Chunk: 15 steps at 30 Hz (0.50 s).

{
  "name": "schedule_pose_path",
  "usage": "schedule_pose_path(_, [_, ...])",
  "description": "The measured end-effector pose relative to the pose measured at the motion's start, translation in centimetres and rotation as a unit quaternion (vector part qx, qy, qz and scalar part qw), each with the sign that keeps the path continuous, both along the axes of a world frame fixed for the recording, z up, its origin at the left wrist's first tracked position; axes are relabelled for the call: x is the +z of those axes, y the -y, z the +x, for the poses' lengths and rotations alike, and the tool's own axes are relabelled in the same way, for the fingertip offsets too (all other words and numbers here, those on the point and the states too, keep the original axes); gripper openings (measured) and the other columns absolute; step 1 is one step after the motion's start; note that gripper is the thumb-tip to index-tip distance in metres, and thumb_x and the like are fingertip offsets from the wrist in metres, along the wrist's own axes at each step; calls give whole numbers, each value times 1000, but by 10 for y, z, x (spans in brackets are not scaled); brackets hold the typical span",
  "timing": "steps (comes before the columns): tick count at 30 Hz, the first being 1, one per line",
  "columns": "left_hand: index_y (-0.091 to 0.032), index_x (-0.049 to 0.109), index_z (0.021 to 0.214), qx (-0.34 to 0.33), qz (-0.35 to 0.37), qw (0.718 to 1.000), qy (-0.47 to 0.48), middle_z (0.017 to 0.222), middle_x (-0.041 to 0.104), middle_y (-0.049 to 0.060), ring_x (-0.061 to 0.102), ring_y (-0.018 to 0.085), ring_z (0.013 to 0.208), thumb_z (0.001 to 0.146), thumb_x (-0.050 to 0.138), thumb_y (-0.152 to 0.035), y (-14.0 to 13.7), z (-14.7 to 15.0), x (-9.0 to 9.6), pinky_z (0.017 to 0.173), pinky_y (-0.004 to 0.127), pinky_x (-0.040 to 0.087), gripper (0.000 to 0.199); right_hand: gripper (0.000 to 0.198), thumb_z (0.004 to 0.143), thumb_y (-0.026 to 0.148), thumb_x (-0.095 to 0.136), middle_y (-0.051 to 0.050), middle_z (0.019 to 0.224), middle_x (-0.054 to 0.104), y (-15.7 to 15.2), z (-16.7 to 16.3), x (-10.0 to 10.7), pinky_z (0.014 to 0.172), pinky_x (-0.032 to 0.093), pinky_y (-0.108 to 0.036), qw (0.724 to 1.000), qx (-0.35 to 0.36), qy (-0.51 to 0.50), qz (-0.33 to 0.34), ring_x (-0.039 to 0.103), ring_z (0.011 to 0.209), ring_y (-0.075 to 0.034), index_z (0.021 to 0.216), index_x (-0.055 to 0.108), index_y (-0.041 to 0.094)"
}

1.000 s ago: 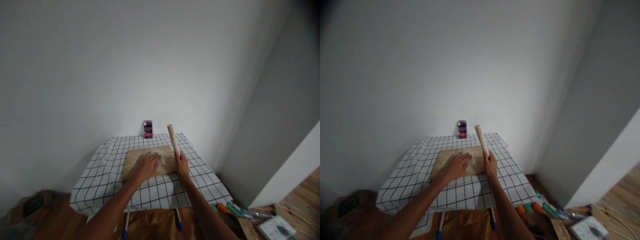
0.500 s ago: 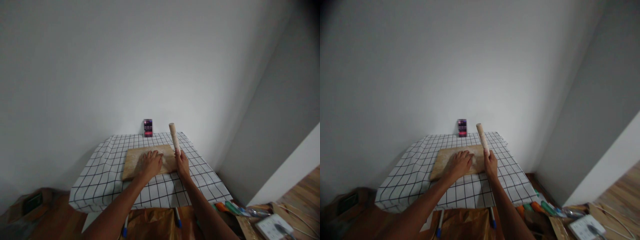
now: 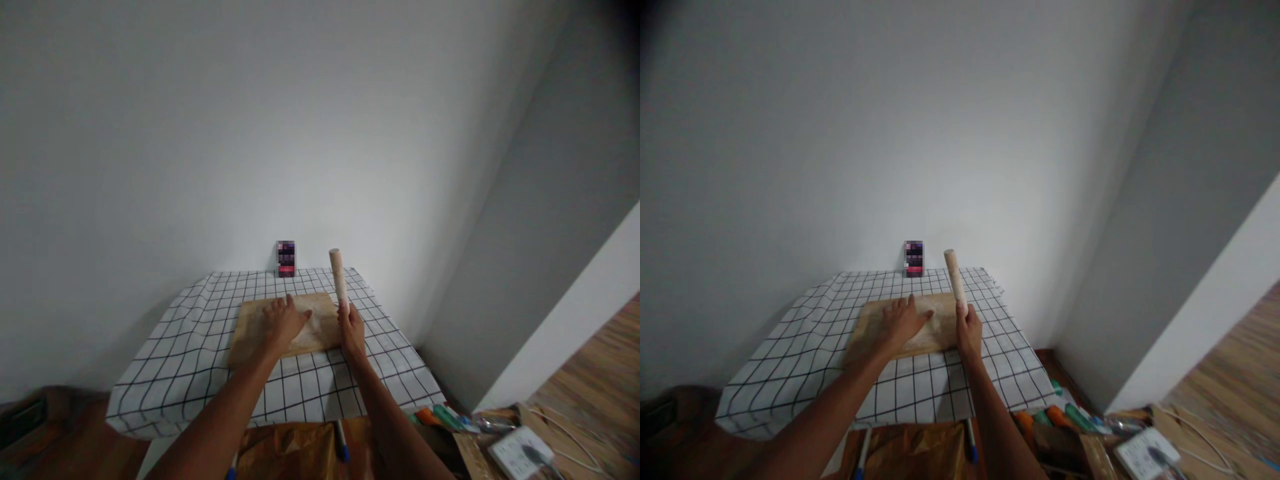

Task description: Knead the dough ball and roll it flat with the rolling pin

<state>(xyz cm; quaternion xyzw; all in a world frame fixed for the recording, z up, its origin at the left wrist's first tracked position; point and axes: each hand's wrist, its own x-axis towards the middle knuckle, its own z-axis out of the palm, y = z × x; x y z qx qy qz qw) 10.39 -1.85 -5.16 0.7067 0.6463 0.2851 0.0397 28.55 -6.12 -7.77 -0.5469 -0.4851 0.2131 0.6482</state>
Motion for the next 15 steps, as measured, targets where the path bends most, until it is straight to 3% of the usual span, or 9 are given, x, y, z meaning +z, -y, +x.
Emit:
schedule_pose_path(2, [-10, 73, 115, -8, 1, 1000, 14, 132, 69, 35, 57, 58, 132, 78, 82, -62, -9, -12, 4, 112, 69, 37, 64, 64, 96, 84, 44, 4, 67, 50, -1, 1, -1, 60, 35, -28, 1000, 12, -5, -4, 48, 67, -18, 79, 56, 24])
schedule_pose_path(5, [-18, 68, 86, -15, -41, 998, 47, 114, 76, 28, 65, 52, 121, 62, 93, -65, -20, -26, 11, 103, 57, 47, 58, 63, 97, 83, 44, 3, 68, 51, -1, 1, -2, 61, 35, -29, 1000, 19, -10, -8, 48, 67, -18, 80, 57, 23])
schedule_pose_path(8, [-24, 59, 75, -31, -110, 990, 87, 98, 77, 20, 70, 45, 108, 53, 98, -64, -25, -33, 19, 92, 49, 52, 59, 63, 97, 82, 45, 3, 70, 53, -1, 2, -3, 62, 35, -30, 1000, 16, -9, -3, 47, 68, -18, 80, 57, 23])
schedule_pose_path(12, [-23, 67, 96, -117, -71, 983, 124, 105, 77, 11, 72, 35, 106, 64, 94, -43, -18, -33, 18, 90, 41, 54, 47, 61, 98, 80, 46, 3, 71, 53, -2, 3, -5, 62, 34, -30, 999, 25, -24, -3, 47, 68, -18, 82, 59, 22])
schedule_pose_path(15, [-22, 68, 121, -180, -83, 945, 260, 108, 78, 8, 74, 26, 96, 76, 85, -38, -7, -26, 6, 83, 35, 56, 50, 60, 98, 79, 46, 3, 72, 54, -3, 3, -7, 63, 35, -30, 999, 29, -30, -2, 49, 70, -19, 83, 60, 22])
